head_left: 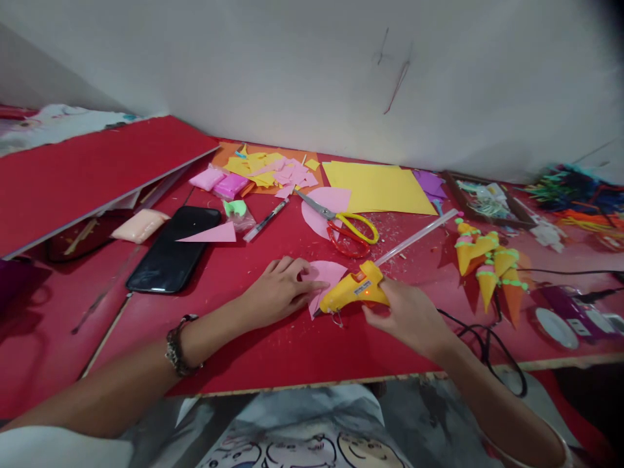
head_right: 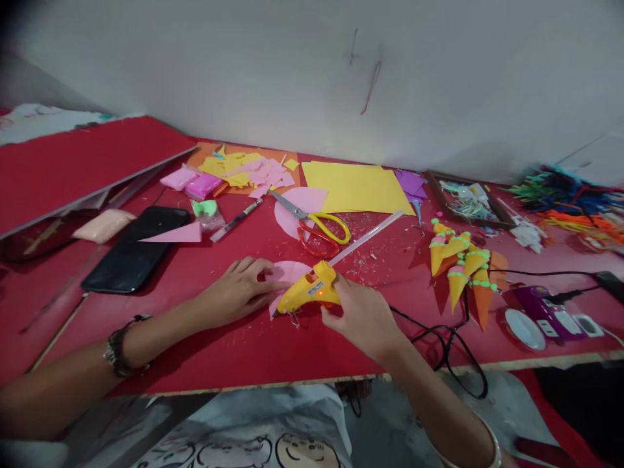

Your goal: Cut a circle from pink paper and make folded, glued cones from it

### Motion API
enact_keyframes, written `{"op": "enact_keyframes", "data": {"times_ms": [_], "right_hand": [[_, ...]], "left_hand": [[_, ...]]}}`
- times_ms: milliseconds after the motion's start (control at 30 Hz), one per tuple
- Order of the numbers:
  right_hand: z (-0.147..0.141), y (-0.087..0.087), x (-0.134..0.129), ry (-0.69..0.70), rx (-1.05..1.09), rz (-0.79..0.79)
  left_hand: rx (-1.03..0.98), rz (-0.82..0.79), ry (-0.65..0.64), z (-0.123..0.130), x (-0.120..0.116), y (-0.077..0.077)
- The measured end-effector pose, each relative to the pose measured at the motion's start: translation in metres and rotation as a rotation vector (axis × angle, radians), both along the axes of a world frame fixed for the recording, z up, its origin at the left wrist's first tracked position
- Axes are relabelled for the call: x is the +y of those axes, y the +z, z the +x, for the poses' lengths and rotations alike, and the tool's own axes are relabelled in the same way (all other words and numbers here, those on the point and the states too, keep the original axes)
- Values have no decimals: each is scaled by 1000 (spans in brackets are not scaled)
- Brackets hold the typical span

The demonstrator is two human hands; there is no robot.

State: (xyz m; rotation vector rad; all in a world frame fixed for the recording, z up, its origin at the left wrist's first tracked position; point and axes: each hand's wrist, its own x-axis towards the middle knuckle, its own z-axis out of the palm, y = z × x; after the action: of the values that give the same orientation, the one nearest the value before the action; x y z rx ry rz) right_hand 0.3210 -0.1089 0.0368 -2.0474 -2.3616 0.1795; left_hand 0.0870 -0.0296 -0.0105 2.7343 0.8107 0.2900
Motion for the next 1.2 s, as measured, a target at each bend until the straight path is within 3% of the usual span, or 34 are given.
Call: {"op": "enact_keyframes", "data": {"times_ms": [1200], "right_hand": [[7, 0, 2, -1, -42, -55]], "left_hand": [[7, 20, 1, 0, 0, 2]]}}
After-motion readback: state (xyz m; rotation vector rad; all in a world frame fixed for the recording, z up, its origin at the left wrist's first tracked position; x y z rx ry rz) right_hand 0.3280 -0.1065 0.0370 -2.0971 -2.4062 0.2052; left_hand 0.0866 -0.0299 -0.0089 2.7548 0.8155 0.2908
